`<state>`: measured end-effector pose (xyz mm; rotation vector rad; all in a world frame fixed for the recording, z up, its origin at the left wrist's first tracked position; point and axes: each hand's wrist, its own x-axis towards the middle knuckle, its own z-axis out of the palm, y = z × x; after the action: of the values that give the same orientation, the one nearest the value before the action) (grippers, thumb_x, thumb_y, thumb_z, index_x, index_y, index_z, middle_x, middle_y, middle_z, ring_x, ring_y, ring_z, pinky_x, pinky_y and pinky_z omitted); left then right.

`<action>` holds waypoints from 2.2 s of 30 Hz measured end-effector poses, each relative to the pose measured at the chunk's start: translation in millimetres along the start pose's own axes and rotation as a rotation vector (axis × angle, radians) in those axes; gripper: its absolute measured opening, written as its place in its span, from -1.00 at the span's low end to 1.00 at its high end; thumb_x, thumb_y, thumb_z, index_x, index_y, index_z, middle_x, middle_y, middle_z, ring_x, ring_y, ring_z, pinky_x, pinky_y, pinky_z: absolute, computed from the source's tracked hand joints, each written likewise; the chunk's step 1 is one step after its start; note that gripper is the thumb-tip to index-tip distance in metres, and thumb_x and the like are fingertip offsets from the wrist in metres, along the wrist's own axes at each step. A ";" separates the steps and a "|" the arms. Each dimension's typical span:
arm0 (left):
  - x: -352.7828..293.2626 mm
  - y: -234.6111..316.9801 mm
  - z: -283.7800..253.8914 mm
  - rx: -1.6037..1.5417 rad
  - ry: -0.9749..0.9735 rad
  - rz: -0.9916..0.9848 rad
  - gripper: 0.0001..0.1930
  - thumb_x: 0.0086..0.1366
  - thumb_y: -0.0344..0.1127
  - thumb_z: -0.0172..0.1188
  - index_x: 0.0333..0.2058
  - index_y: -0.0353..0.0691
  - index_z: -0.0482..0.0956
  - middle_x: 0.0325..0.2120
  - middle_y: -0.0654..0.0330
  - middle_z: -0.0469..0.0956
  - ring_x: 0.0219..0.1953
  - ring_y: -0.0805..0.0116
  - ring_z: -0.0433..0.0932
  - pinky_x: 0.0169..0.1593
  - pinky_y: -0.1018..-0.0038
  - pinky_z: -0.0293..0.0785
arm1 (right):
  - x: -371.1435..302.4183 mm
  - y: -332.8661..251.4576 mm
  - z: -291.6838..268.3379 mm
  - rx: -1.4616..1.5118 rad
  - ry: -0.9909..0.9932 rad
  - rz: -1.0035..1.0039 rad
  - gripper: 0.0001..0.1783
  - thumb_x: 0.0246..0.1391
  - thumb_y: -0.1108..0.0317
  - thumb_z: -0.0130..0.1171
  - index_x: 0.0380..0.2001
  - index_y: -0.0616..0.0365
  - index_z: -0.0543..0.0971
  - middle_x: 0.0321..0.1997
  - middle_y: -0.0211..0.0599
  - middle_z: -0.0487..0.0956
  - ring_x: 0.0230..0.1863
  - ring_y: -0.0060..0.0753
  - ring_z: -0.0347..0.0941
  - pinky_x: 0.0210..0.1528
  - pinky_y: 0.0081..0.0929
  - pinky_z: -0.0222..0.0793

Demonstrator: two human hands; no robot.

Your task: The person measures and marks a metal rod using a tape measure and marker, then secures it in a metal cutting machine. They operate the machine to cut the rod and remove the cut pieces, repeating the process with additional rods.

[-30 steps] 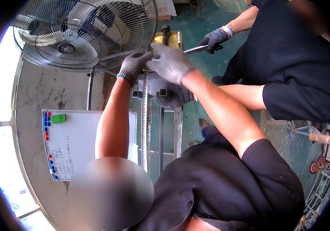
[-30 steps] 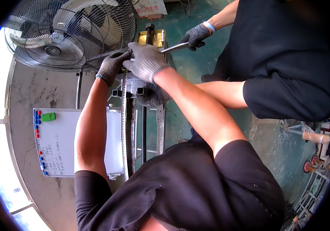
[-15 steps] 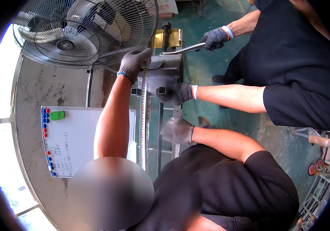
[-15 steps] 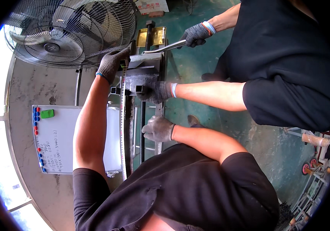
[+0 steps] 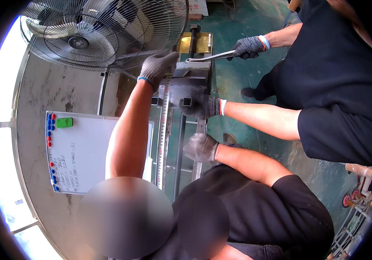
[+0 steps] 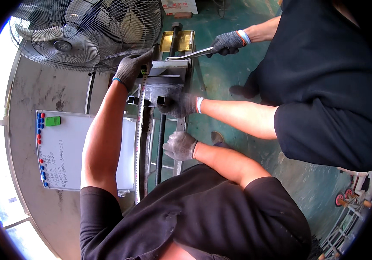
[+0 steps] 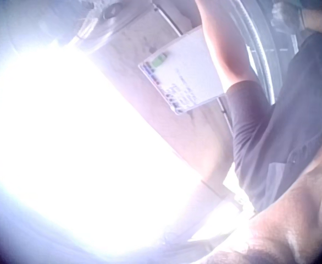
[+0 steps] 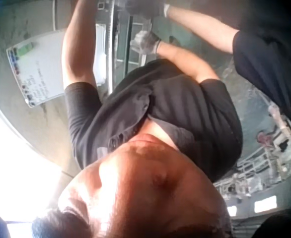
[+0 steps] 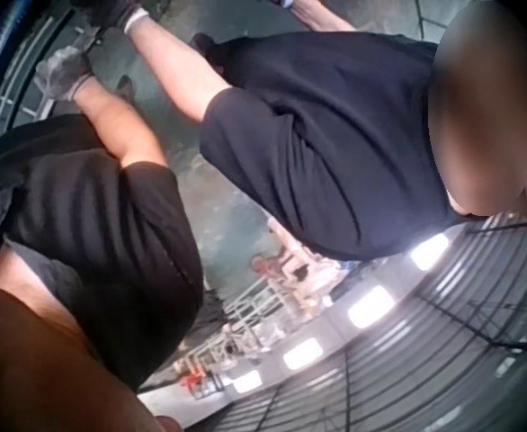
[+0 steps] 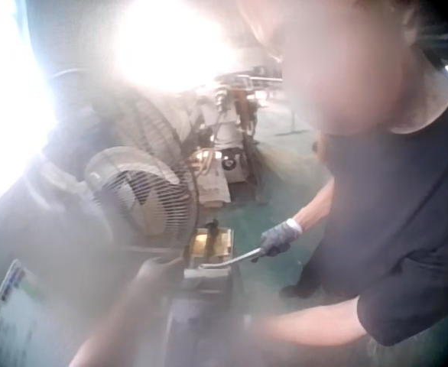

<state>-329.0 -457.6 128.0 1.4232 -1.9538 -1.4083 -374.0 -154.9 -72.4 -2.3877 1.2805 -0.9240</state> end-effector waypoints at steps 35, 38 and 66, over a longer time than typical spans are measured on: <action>-0.6 2.5 -2.1 0.068 0.024 -0.046 -0.17 0.29 0.35 0.59 0.09 -0.44 0.85 -0.04 0.03 0.84 -0.01 0.22 0.73 0.18 0.27 0.59 | 4.5 -1.8 -5.9 -0.037 0.049 -0.034 -0.75 0.13 0.15 0.42 -0.52 -0.06 0.60 -0.54 -0.33 0.64 -0.40 -0.10 0.65 -0.22 -0.05 0.58; -0.2 0.8 -1.2 0.048 0.028 -0.059 -0.19 0.30 0.35 0.58 0.07 -0.44 0.86 -0.06 0.04 0.84 -0.03 0.23 0.73 0.16 0.26 0.60 | 3.8 -1.6 -3.1 -0.046 0.020 -0.035 -0.75 0.13 0.16 0.41 -0.53 -0.06 0.59 -0.55 -0.32 0.64 -0.40 -0.09 0.65 -0.22 -0.06 0.58; -5.4 6.2 -3.9 0.102 0.013 -0.032 -0.33 0.36 0.21 0.55 0.05 -0.40 0.88 -0.10 0.06 0.86 -0.08 0.27 0.74 0.13 0.26 0.63 | 8.4 -3.8 -5.0 -0.020 0.079 -0.036 -0.77 0.14 0.19 0.41 -0.51 -0.04 0.60 -0.56 -0.31 0.63 -0.42 -0.07 0.66 -0.24 -0.03 0.59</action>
<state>-327.0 -454.9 136.5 1.5111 -2.0295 -1.3268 -371.4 -159.4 -63.2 -2.4195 1.2841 -1.0303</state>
